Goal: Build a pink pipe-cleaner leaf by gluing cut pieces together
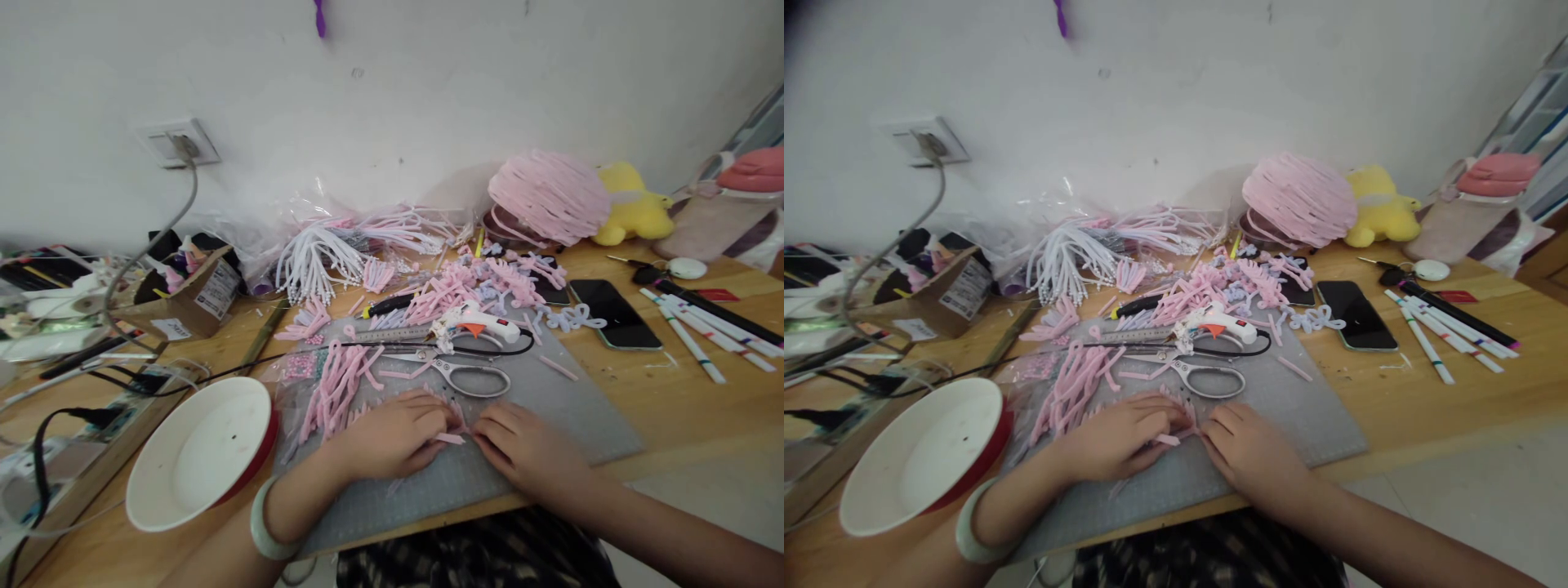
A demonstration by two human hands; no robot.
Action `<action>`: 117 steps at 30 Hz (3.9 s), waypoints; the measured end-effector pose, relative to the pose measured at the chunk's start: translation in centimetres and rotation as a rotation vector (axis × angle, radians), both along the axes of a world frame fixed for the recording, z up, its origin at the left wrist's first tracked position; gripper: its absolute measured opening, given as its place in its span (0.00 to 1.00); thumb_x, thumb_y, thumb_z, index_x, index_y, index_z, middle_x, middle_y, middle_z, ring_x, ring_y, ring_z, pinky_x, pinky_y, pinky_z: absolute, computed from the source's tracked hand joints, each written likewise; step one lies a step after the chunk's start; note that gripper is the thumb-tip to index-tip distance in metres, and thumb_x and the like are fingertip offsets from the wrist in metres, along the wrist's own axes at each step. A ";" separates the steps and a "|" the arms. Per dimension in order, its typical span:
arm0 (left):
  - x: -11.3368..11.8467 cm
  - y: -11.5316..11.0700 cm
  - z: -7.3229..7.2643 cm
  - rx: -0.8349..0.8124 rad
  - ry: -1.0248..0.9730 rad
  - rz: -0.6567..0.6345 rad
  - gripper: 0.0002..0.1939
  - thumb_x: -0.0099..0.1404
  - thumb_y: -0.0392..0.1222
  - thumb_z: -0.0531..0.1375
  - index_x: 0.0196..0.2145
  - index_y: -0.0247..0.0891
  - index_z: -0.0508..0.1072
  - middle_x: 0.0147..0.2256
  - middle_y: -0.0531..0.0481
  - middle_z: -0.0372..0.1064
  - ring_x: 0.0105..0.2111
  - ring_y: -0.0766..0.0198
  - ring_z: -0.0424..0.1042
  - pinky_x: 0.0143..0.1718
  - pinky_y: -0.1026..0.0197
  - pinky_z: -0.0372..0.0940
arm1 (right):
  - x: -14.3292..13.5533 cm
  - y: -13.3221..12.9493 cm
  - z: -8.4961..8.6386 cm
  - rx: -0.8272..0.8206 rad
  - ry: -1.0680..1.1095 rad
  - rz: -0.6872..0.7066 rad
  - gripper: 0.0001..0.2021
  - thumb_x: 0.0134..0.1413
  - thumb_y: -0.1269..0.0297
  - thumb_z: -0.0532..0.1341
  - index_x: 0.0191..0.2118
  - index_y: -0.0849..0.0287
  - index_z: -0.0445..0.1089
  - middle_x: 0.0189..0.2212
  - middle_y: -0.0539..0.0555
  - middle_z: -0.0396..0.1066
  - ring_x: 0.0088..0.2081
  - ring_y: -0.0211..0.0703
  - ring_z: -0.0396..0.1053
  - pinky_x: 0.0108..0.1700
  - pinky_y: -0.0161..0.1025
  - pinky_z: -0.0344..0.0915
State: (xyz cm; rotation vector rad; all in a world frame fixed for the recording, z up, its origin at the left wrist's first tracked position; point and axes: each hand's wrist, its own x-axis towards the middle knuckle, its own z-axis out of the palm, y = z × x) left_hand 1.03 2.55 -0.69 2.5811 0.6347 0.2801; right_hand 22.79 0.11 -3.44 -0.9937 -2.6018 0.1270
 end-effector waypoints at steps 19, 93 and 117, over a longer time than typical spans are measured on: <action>-0.8 -0.1 0.9 -0.030 -0.205 0.262 0.10 0.66 0.35 0.41 0.35 0.37 0.60 0.34 0.46 0.65 0.35 0.62 0.63 0.41 0.57 0.59 | 1.1 0.8 1.7 -0.246 0.124 -0.010 0.12 0.59 0.68 0.52 0.44 0.59 0.69 0.35 0.55 0.72 0.36 0.42 0.69 0.39 0.37 0.66; -0.7 0.7 0.7 -0.253 -0.301 0.443 0.06 0.61 0.36 0.55 0.28 0.36 0.70 0.27 0.52 0.70 0.29 0.66 0.67 0.33 0.66 0.59 | -2.0 5.8 3.3 -0.582 0.367 0.280 0.07 0.44 0.75 0.57 0.30 0.62 0.71 0.24 0.49 0.64 0.27 0.34 0.61 0.30 0.30 0.58; -1.2 0.6 1.0 -0.057 -0.071 0.235 0.07 0.65 0.36 0.49 0.37 0.38 0.65 0.37 0.47 0.69 0.40 0.61 0.66 0.43 0.59 0.59 | 2.7 11.6 2.5 -0.186 0.104 -0.375 0.17 0.53 0.55 0.56 0.45 0.61 0.67 0.41 0.61 0.70 0.42 0.53 0.67 0.43 0.45 0.60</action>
